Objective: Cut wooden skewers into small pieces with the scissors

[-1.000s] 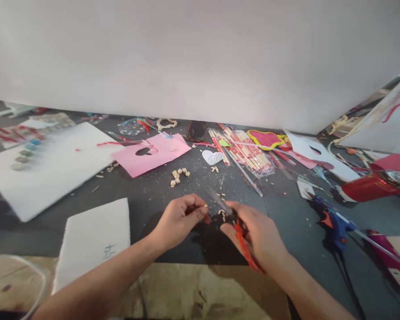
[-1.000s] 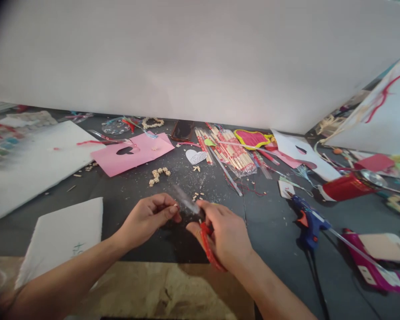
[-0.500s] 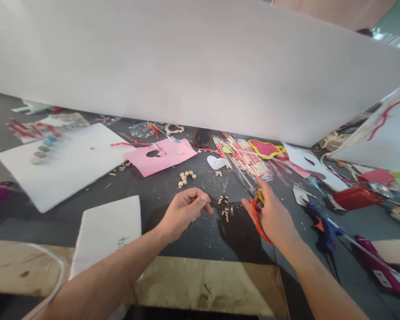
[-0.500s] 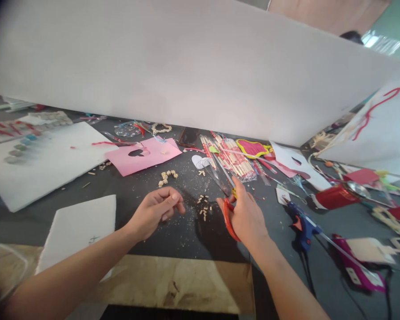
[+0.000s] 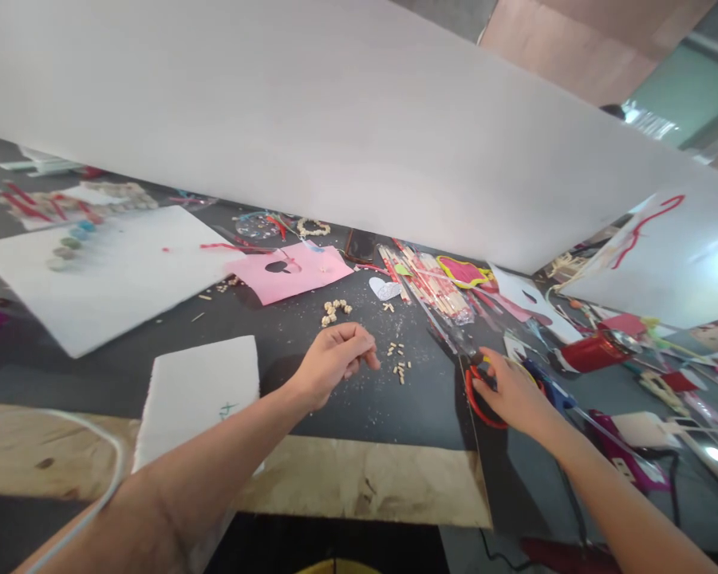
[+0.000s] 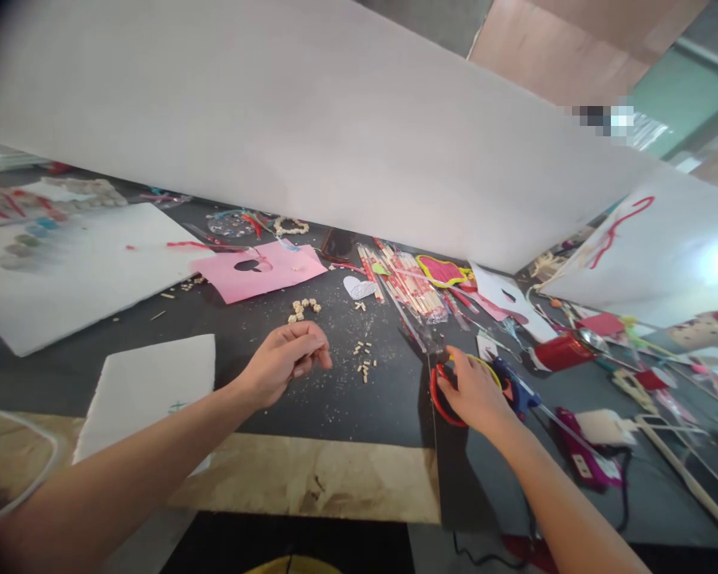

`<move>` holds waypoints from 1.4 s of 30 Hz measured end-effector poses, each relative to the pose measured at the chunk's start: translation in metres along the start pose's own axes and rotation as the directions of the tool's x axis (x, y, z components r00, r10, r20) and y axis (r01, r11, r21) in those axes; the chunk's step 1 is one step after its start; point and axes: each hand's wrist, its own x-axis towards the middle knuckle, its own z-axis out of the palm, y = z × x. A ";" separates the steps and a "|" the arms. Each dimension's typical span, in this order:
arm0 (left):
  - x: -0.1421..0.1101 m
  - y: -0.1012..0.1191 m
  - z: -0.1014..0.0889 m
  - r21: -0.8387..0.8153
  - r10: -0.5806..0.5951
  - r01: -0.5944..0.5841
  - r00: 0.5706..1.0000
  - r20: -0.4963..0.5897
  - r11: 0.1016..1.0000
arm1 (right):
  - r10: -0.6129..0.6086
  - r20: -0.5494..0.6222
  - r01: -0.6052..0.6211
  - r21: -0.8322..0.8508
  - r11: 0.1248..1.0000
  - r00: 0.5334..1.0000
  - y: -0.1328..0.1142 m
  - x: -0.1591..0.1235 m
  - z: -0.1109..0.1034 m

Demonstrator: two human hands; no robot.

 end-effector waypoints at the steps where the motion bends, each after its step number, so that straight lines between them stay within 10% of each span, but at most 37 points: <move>1: 0.000 -0.001 0.000 -0.001 0.002 -0.002 1.000 0.006 1.000 | 0.000 0.009 0.001 -0.007 1.000 1.000 0.000 -0.001 0.001; 12: 0.003 -0.002 -0.003 0.020 -0.004 0.007 0.995 -0.098 1.000 | -0.017 0.116 0.030 -0.108 0.994 0.993 -0.011 -0.002 -0.028; 20: 0.004 -0.002 0.002 0.007 -0.081 0.081 0.996 -0.044 0.997 | -0.258 -0.066 0.261 0.041 0.964 0.964 -0.067 0.066 -0.057; 30: 0.007 0.003 -0.001 -0.090 -0.114 0.119 0.992 0.057 0.989 | -0.390 -0.155 0.408 0.108 0.907 0.908 -0.154 0.185 -0.032; 42: 0.010 -0.001 -0.001 -0.077 -0.125 0.130 0.989 0.074 0.988 | -0.284 -0.137 0.297 0.088 0.951 0.949 -0.179 0.241 -0.011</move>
